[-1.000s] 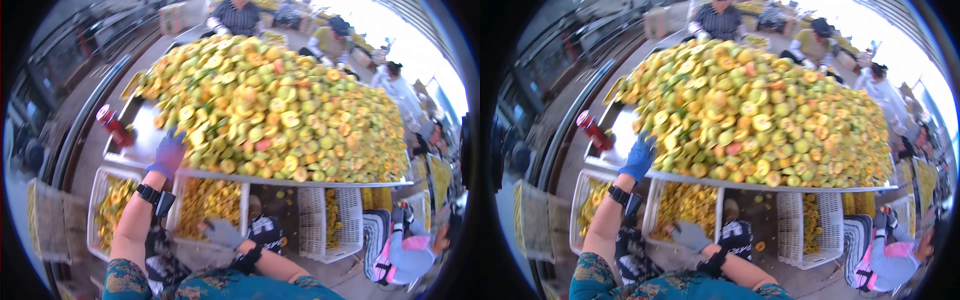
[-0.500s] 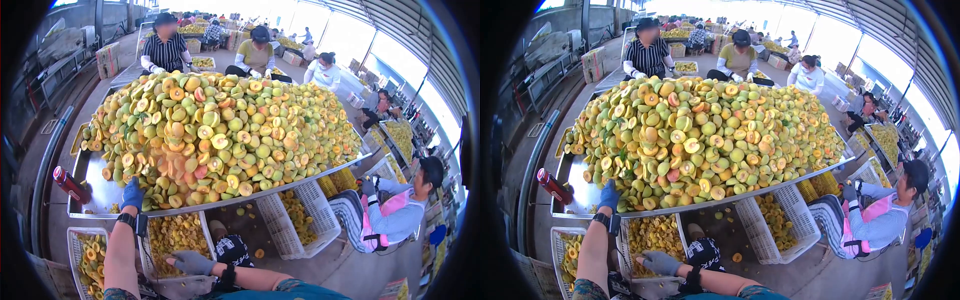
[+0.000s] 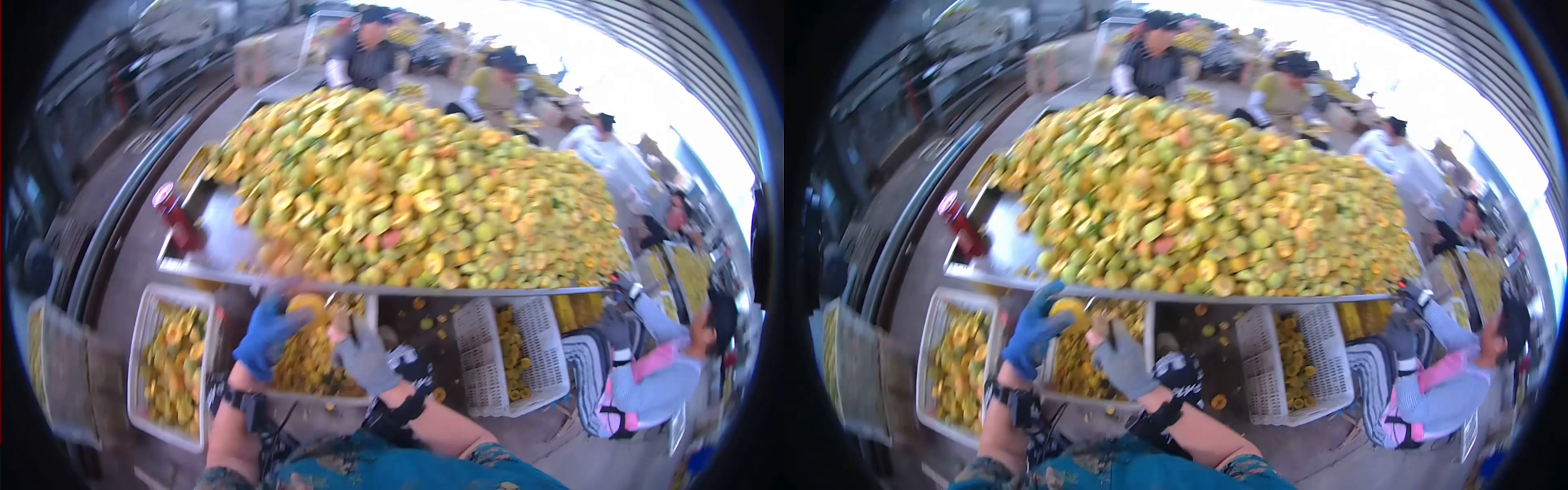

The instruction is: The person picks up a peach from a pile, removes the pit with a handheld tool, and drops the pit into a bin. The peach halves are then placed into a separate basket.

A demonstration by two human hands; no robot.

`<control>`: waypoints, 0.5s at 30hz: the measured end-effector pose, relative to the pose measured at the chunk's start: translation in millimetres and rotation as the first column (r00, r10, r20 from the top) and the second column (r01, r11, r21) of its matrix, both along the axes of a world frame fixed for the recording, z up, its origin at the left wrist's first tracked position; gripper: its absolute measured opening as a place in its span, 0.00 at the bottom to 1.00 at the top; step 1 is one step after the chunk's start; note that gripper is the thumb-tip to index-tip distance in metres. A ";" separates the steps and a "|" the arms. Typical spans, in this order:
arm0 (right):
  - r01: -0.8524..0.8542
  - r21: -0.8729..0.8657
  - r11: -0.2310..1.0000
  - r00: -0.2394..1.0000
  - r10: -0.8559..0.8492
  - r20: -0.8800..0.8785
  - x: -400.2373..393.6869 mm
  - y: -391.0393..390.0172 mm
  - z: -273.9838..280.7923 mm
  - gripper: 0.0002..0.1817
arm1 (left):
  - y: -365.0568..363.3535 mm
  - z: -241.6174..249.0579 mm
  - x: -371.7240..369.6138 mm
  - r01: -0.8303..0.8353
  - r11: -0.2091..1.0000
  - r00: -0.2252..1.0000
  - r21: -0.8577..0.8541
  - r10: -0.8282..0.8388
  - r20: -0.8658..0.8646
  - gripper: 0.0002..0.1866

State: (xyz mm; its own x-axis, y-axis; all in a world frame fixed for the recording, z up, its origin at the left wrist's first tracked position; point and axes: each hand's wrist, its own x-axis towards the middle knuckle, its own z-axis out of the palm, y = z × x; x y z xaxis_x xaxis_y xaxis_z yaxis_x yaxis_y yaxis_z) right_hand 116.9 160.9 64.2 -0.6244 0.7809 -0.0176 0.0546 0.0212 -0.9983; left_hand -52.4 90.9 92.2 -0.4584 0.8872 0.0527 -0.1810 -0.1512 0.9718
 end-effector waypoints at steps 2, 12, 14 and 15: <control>-0.130 -0.308 0.943 0.982 0.079 -0.172 -5.0 -18.0 3.4 0.19 | -22.2 -1.8 20.2 -0.077 0.997 0.997 -0.021 0.077 -0.001 0.25; -0.234 0.066 0.970 0.963 0.223 0.150 0.2 -52.6 9.0 0.19 | -53.1 -23.3 29.7 -0.353 0.935 0.646 0.025 0.224 0.730 0.25; -0.126 0.394 0.911 0.988 0.078 0.136 3.3 -53.6 12.3 0.18 | -58.7 -21.6 38.2 -0.366 0.928 0.824 0.065 0.291 0.486 0.23; -0.130 0.393 0.910 0.987 0.082 0.138 5.4 -55.2 16.5 0.18 | -63.9 -16.5 40.9 -0.370 0.927 0.822 0.064 0.295 0.487 0.23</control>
State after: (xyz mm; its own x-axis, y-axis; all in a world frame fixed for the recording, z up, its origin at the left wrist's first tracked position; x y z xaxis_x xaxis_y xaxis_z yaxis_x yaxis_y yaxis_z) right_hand 122.4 105.7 80.6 -0.7165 0.6669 0.2049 0.1442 0.4289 -0.8918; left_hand -11.4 27.0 75.7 -0.7281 0.6747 -0.1209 -0.5133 -0.4198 0.7485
